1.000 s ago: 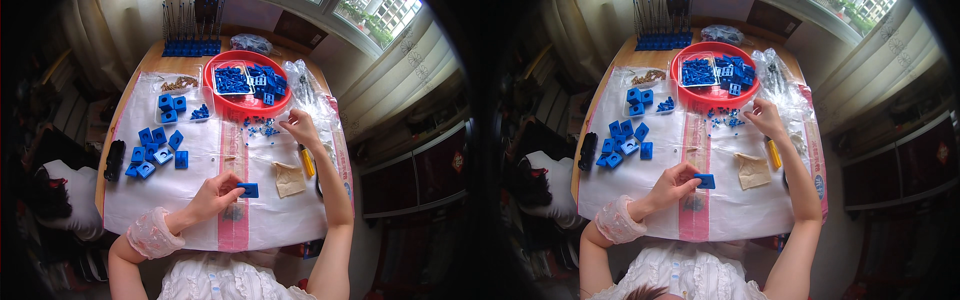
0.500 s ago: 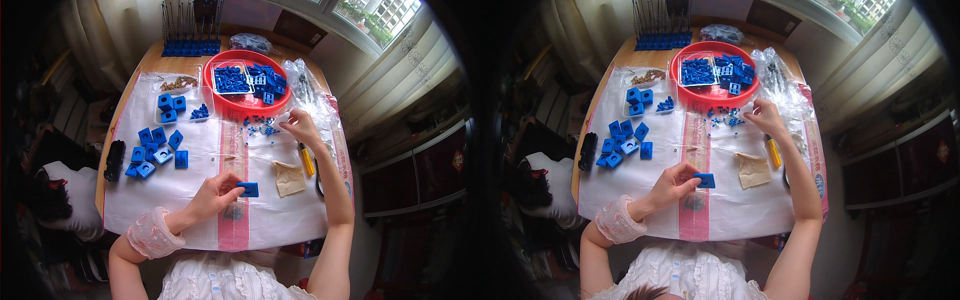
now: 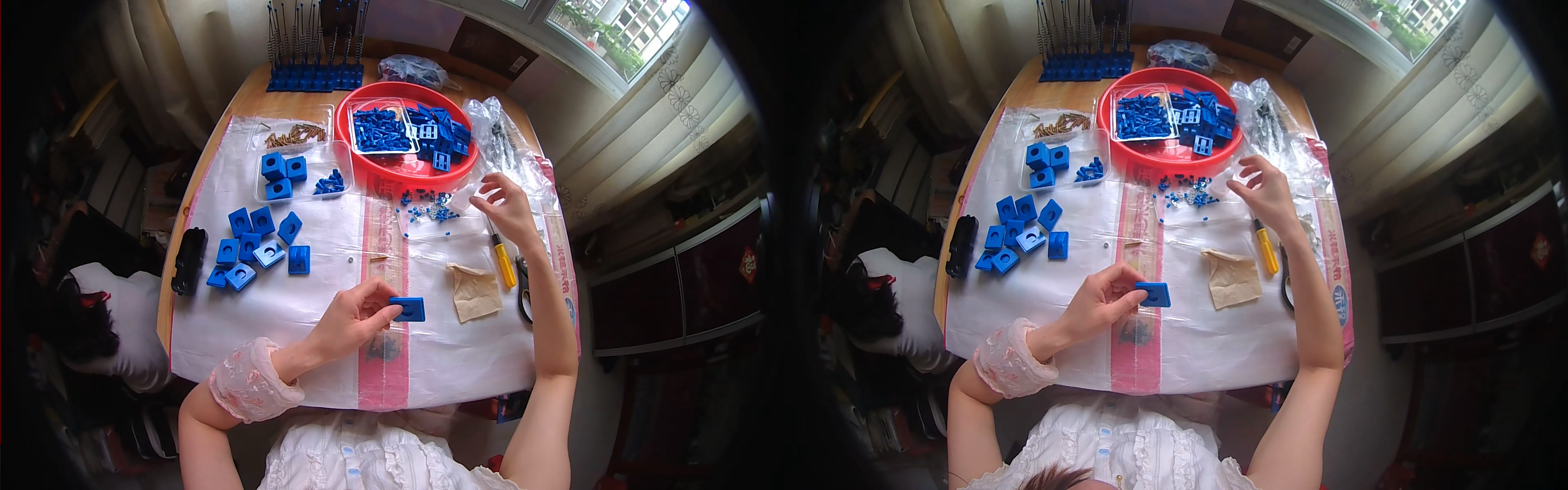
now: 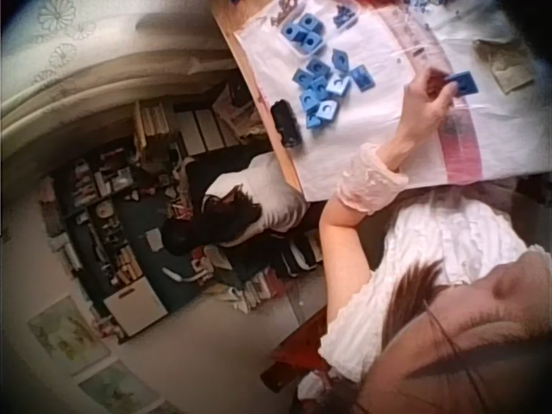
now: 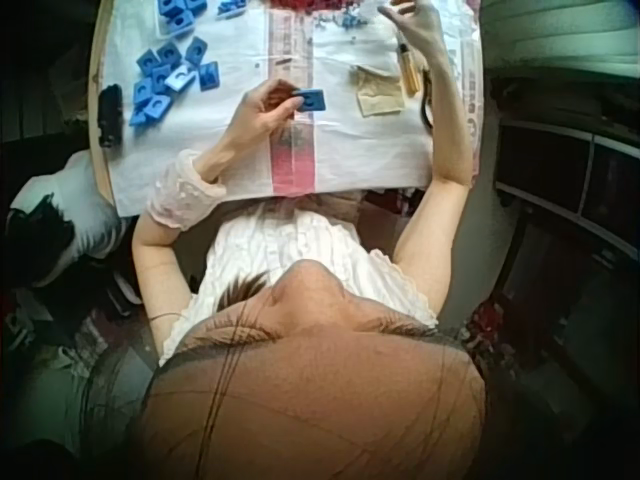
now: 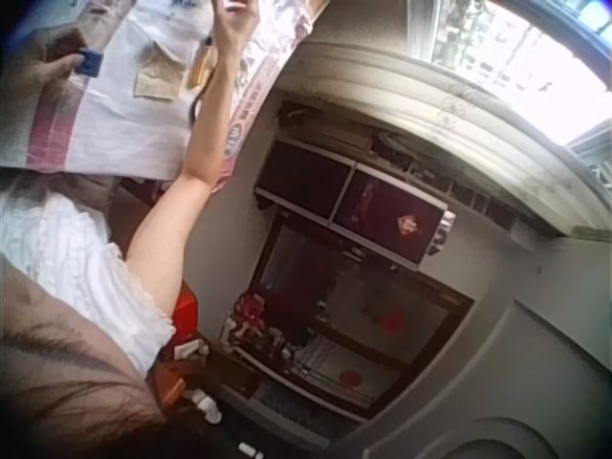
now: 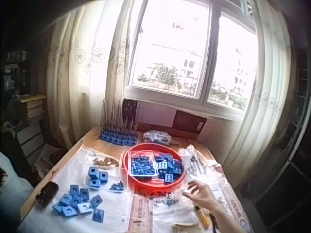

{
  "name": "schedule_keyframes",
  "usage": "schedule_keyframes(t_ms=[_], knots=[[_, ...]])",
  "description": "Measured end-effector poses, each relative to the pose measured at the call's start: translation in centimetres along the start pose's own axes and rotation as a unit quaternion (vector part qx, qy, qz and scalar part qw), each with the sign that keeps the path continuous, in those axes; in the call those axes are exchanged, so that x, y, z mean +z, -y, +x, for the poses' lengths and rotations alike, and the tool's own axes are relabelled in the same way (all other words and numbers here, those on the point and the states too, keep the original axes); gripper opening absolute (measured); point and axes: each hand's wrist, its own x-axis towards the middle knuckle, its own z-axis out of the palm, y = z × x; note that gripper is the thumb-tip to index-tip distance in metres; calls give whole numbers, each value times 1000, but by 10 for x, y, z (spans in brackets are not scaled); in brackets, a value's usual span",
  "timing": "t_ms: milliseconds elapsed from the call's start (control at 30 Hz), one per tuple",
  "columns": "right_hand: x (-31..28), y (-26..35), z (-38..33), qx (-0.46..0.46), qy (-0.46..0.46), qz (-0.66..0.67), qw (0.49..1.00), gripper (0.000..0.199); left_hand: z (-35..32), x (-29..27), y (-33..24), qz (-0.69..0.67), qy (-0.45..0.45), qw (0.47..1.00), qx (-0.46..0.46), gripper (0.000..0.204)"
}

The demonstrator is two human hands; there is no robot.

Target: Manually assemble small blue plastic components by inserting blue connectors into square blue blocks.

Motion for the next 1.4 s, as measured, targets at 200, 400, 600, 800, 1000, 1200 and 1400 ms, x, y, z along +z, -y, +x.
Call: schedule_keyframes(t_ms=[200, 400, 600, 800, 1000, 1200, 1400], knots=[[-9, 18, -27, -13, -70, -42, 997, 11, -2, -1, 0, -4, 1, 1000, -4, 13], [11, 41, -45, -70, -29, -46, 996, 8, -2, 1, -1, 10, -4, 1000, -6, 14], [41, 47, -36, -103, 22, -200, 974, 9, -1, 0, 0, 20, -3, 1000, -10, 14], [58, 46, -22, -103, 58, -251, 961, 10, -1, 1, -1, 32, -7, 999, 6, 15], [64, 52, -20, -94, 27, -278, 956, 15, -2, 1, 0, 33, -5, 999, 13, 15], [68, 51, -19, -83, 37, -284, 955, 16, -1, 0, 3, 38, -4, 999, 16, 15], [47, 61, -29, -26, 8, -218, 976, 17, -1, 1, 3, 29, -4, 999, 14, 16]])
